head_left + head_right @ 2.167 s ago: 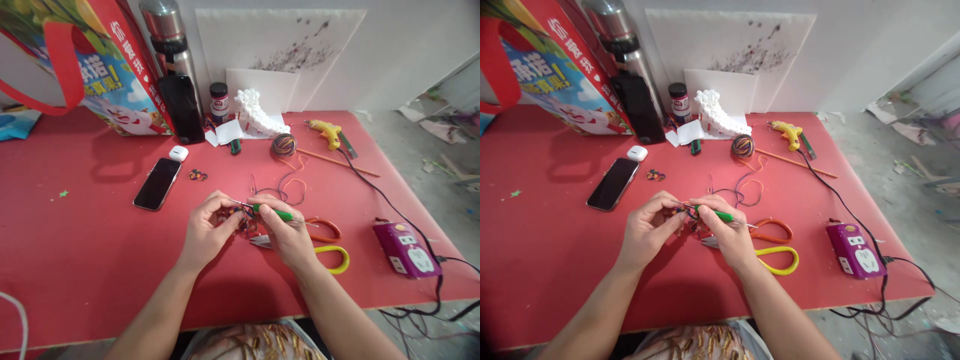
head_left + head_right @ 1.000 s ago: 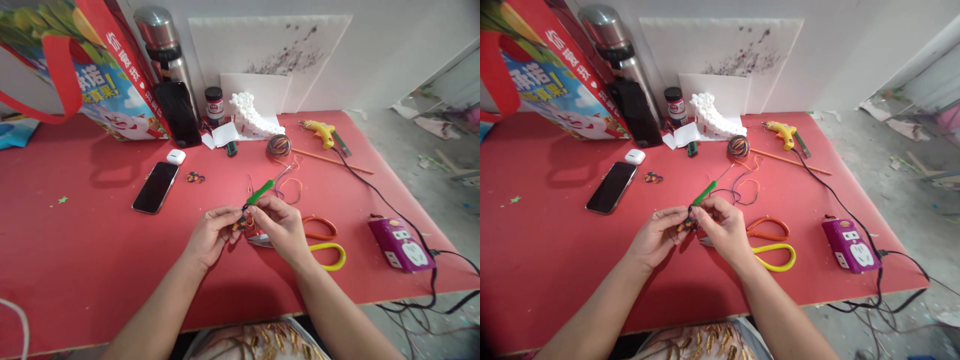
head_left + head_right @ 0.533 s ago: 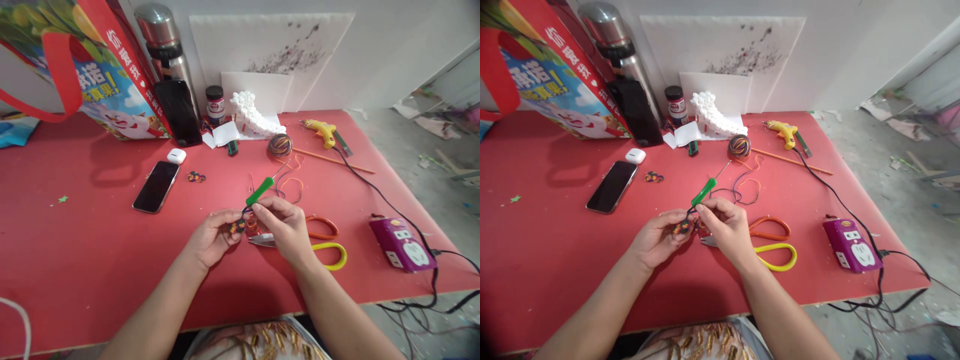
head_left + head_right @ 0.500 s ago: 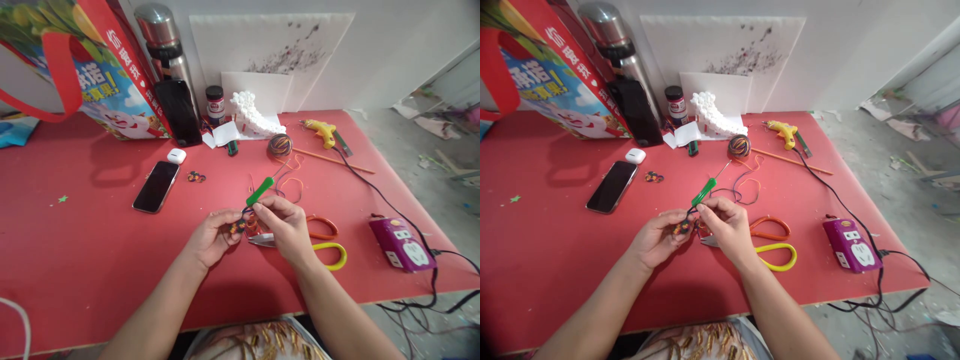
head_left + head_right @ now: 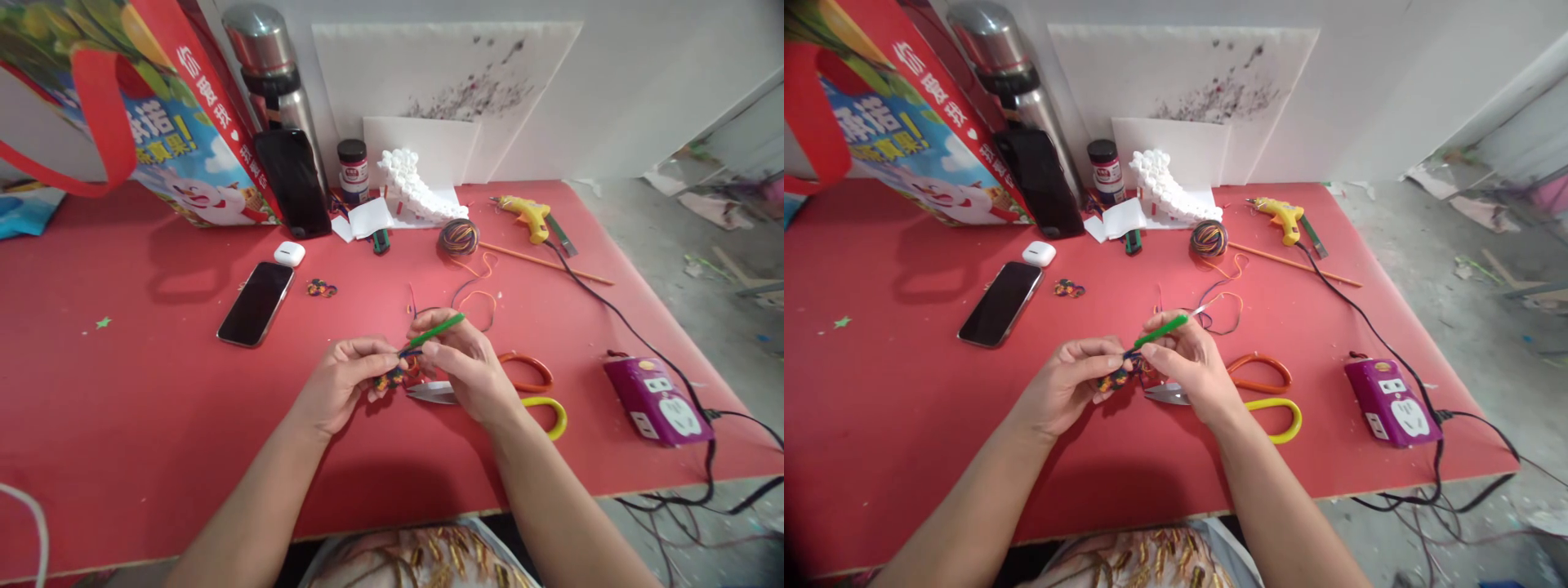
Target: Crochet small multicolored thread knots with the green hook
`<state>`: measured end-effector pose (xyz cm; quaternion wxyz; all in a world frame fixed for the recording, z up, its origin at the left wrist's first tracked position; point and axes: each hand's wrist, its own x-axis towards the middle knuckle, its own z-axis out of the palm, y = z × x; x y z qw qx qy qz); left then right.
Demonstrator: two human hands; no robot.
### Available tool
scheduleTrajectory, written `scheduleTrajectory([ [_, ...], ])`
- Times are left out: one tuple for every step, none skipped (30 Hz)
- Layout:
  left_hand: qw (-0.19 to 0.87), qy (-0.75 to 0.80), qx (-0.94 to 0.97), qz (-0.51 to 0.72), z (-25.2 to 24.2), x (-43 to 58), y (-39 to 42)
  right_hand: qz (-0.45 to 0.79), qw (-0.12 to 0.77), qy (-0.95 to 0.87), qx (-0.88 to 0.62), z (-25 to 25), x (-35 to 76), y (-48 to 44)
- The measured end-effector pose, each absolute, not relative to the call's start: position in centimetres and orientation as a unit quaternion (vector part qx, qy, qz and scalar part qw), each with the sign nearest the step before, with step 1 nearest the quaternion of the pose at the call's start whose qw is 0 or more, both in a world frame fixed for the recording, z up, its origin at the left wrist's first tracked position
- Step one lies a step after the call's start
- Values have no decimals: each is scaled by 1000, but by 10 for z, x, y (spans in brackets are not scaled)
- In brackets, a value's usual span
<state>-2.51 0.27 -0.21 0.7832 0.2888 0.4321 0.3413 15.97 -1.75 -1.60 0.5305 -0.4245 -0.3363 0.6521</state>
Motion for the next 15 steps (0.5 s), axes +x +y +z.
scheduleTrajectory([
  [781,427,309,336,0,-27,3,655,516,-359,-419,-16,162,-18],
  [777,421,334,327,2,-29,3,658,504,-377,-414,-15,164,-18],
  [774,414,360,316,3,-31,3,658,493,-393,-412,-14,165,-18],
  [770,408,383,307,5,-32,2,656,484,-406,-414,-12,166,-18],
  [764,402,404,303,6,-33,2,650,478,-417,-418,-10,165,-19],
  [757,398,419,304,7,-33,1,643,476,-425,-424,-8,164,-20],
  [750,396,428,312,7,-33,1,633,477,-433,-429,-7,163,-21],
  [742,395,434,325,8,-33,1,621,482,-441,-433,-5,161,-22],
  [732,394,437,343,8,-33,0,608,491,-447,-435,-4,160,-24],
  [725,391,438,361,8,-32,0,596,504,-450,-435,-4,160,-24],
  [722,386,435,376,8,-32,0,586,518,-449,-433,-4,159,-25],
  [723,380,427,388,7,-31,0,579,529,-446,-431,-5,159,-26],
  [728,374,415,396,6,-31,0,575,538,-442,-430,-6,159,-26],
  [736,369,402,400,5,-30,-1,574,544,-437,-429,-8,159,-26],
  [745,366,388,401,4,-30,-1,573,548,-432,-429,-10,159,-26],
])
